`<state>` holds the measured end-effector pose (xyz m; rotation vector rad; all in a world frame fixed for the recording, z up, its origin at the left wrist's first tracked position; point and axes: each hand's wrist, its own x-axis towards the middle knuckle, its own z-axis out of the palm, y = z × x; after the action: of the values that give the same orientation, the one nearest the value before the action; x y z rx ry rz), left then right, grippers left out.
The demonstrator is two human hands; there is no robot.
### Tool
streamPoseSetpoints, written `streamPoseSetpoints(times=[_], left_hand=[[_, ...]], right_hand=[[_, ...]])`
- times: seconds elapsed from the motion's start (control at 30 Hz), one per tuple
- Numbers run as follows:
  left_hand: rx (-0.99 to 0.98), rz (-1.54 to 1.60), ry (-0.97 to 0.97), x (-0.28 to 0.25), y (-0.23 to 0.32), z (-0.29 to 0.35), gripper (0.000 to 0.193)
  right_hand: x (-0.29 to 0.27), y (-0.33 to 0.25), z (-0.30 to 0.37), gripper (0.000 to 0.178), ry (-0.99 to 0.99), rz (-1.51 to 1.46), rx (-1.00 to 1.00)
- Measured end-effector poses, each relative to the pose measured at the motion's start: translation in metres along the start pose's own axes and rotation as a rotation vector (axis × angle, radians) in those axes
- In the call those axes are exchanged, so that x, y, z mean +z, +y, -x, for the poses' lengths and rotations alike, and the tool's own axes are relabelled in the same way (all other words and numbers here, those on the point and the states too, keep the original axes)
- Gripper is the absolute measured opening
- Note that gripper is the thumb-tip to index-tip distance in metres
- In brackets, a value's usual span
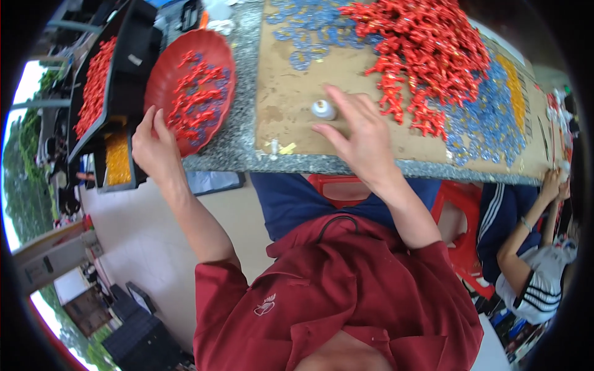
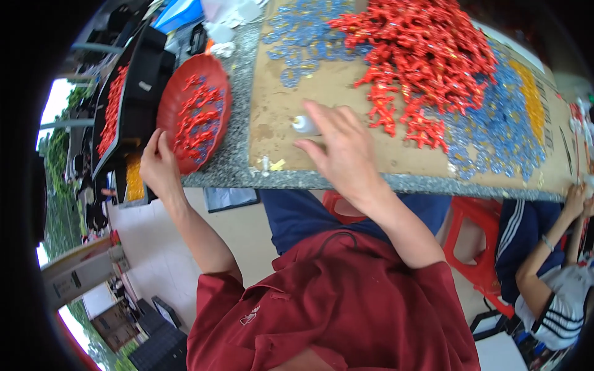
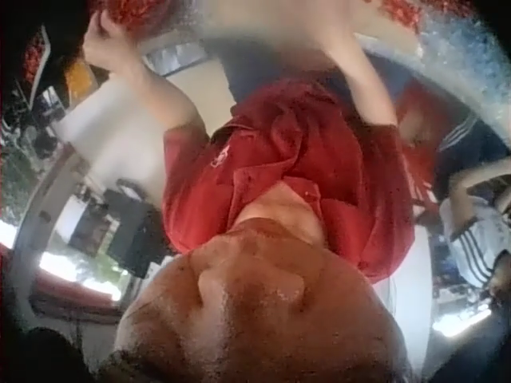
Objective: The person applies glue from a bottle onto plastic figurine pieces, attaches each figurine onto a base by hand, and places the assembled figurines into a tray.
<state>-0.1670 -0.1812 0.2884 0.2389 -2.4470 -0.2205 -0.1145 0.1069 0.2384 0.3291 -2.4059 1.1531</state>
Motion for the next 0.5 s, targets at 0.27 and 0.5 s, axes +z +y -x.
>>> streamPoseSetpoints(times=[0.27,0.5], left_hand=[[0.159,-0.163,0.444,-0.013,0.022,-0.03,0.05],[0.152,-0.071,0.285,-0.006,-0.065,-0.069,0.039]], right_hand=[[-0.024,-0.004,0.015,0.028,0.047,-0.05,-0.012],[-0.034,-0.004,0.033,0.03,0.085,-0.066,-0.059]])
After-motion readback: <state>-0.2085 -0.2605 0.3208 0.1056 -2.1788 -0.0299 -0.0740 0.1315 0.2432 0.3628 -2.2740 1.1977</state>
